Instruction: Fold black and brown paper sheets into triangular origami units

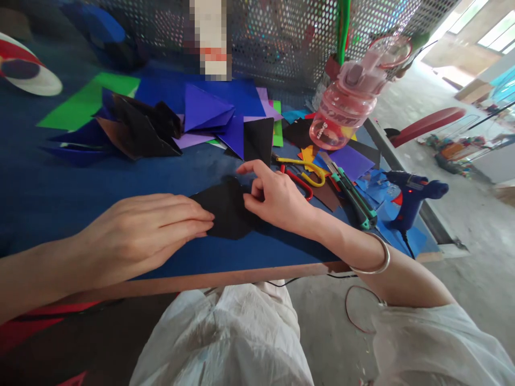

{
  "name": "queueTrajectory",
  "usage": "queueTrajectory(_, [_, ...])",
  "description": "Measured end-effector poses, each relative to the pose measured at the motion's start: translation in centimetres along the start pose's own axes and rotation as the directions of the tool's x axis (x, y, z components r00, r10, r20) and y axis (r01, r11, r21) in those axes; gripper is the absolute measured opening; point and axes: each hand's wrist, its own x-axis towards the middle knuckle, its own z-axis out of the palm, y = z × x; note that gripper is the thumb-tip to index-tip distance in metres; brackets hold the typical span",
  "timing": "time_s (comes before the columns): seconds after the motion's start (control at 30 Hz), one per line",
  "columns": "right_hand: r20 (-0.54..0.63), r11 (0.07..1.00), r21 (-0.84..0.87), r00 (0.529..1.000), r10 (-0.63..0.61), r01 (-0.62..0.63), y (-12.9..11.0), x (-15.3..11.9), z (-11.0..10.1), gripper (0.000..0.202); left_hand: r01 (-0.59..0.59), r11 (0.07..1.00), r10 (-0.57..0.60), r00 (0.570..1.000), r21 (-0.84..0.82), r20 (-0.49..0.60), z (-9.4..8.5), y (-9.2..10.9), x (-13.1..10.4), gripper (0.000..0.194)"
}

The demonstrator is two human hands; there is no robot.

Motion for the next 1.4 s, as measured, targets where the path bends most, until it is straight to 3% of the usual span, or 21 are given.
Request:
queueTrajectory(0.1, [0.068,1.0,0.017,0.998,-0.016,0.015,-0.2,-0.4,-0.7,0.031,-0.133,0.989,0.13,0.99,0.067,0.05,0.1,-0.8,-0.1,0.035])
queueTrajectory(0.23, [0.121,0.993,0.109,0.99,-0.067,0.054,-0.4,-0.6,-1.5,0.016,-0.163,0.976,0.161,0.987,0.141,0.031,0.2,-1.4,-0.2,0.042])
queueTrajectory(0.33, [0.129,0.98,0.132,0.978,-0.166,0.149,-0.5,-0.5,-2.0,0.022,-0.161,0.971,0.158,0.987,0.177,0.028,0.2,-1.7,-0.2,0.043])
queueTrajectory(0.47, [0.18,0.931,0.082,0.914,-0.365,0.355,0.0,-0.3,-2.5,0.03,-0.118,0.979,0.111,0.993,0.167,0.049,0.2,-1.7,-0.2,0.044])
queueTrajectory(0.67, [0.28,0.885,0.017,0.848,-0.45,0.465,1.2,0.1,-2.8,0.035,-0.142,0.975,0.138,0.99,0.172,0.034,0.1,-0.9,-0.3,0.041])
queueTrajectory(0.9, [0.162,0.795,-0.08,0.795,-0.585,0.601,1.6,0.2,-2.2,0.018,-0.142,0.977,0.132,0.989,0.162,0.069,0.1,-0.1,-0.4,0.037])
queueTrajectory(1.0, [0.166,0.786,-0.028,0.778,-0.606,0.618,1.3,0.0,-2.1,0.016,-0.137,0.984,0.129,0.989,0.118,0.072,0.1,-0.1,-0.4,0.036])
queueTrajectory(1.1, [0.22,0.813,0.108,0.784,-0.581,0.573,1.0,-0.1,-2.0,0.018,-0.151,0.987,0.148,0.987,0.048,0.065,0.0,0.1,-0.4,0.034])
queueTrajectory(1.17, [0.24,0.846,0.161,0.811,-0.533,0.508,0.9,-0.1,-1.8,0.016,-0.149,0.989,0.148,0.987,0.015,0.07,-0.1,0.2,-0.5,0.034])
queueTrajectory(1.4, [0.134,0.95,0.079,0.941,-0.31,0.301,0.5,-0.5,-0.3,0.021,-0.125,0.992,0.125,0.991,-0.005,0.049,0.2,0.2,-1.0,0.041])
